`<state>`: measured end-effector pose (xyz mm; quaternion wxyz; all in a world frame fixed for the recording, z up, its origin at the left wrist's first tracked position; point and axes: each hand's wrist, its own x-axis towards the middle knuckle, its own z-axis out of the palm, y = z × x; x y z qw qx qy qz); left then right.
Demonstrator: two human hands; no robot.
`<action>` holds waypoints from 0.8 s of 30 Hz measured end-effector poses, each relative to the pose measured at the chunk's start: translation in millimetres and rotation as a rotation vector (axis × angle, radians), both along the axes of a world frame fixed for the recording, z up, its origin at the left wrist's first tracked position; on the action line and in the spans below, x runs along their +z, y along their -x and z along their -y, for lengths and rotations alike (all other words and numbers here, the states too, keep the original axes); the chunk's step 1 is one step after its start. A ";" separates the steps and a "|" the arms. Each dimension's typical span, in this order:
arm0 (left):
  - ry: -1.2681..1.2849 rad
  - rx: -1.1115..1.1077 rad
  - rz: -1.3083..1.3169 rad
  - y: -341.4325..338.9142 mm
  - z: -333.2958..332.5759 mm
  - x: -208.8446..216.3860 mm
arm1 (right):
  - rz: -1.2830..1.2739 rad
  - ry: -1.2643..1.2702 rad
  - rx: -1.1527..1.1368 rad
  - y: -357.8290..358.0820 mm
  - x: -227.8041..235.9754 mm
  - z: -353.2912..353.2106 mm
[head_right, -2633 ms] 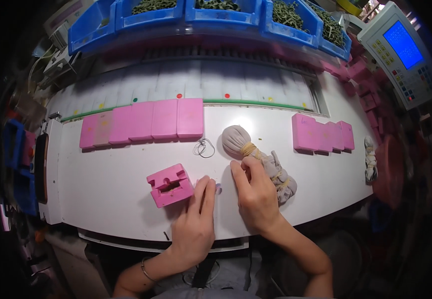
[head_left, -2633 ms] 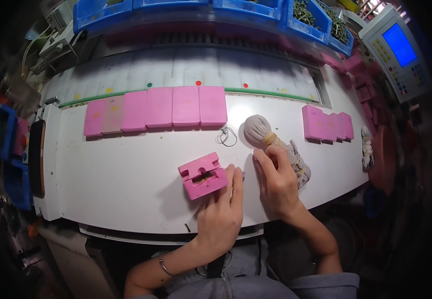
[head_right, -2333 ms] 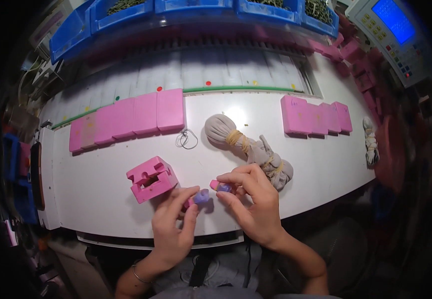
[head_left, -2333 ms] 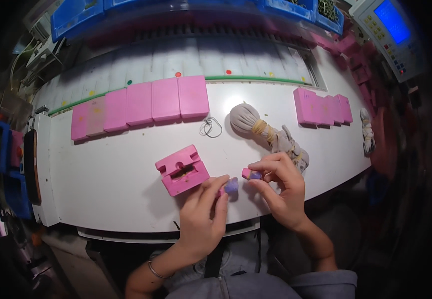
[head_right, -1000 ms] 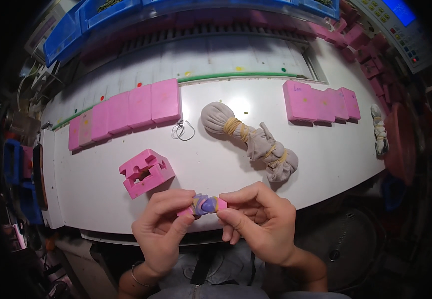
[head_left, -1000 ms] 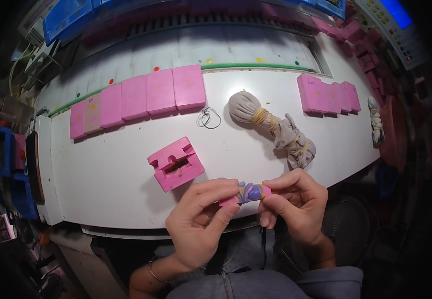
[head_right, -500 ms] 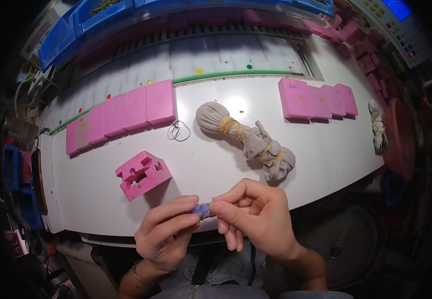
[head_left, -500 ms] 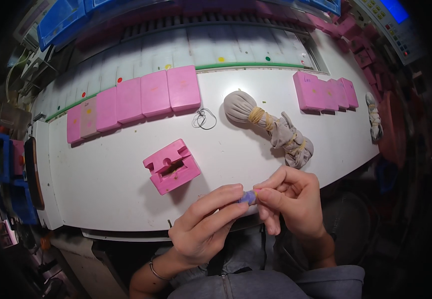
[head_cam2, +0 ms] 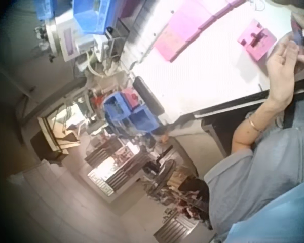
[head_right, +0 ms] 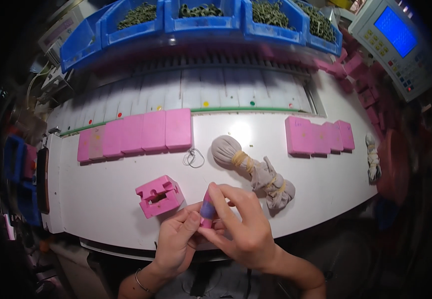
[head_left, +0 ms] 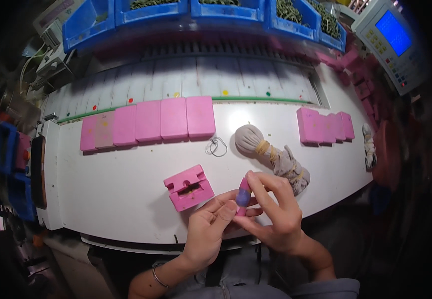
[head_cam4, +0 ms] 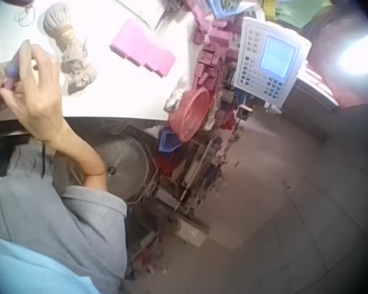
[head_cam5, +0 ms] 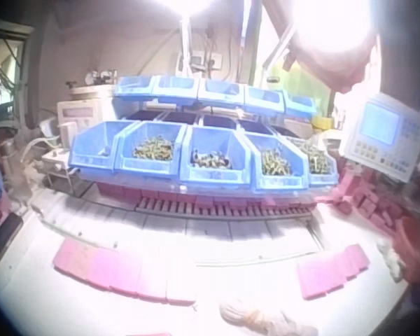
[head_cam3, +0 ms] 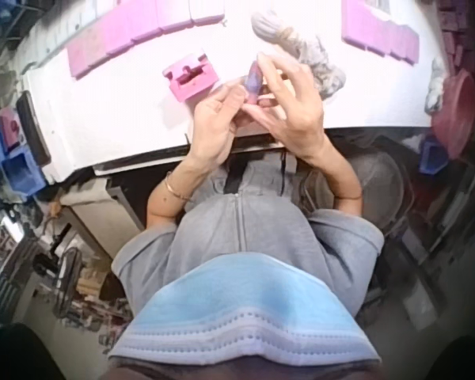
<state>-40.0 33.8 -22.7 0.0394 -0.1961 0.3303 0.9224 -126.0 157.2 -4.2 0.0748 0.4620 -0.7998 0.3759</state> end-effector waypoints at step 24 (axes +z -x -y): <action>0.979 0.336 -0.265 12.6 51.5 -21.5 | 0.161 -0.080 0.109 28.1 9.6 38.1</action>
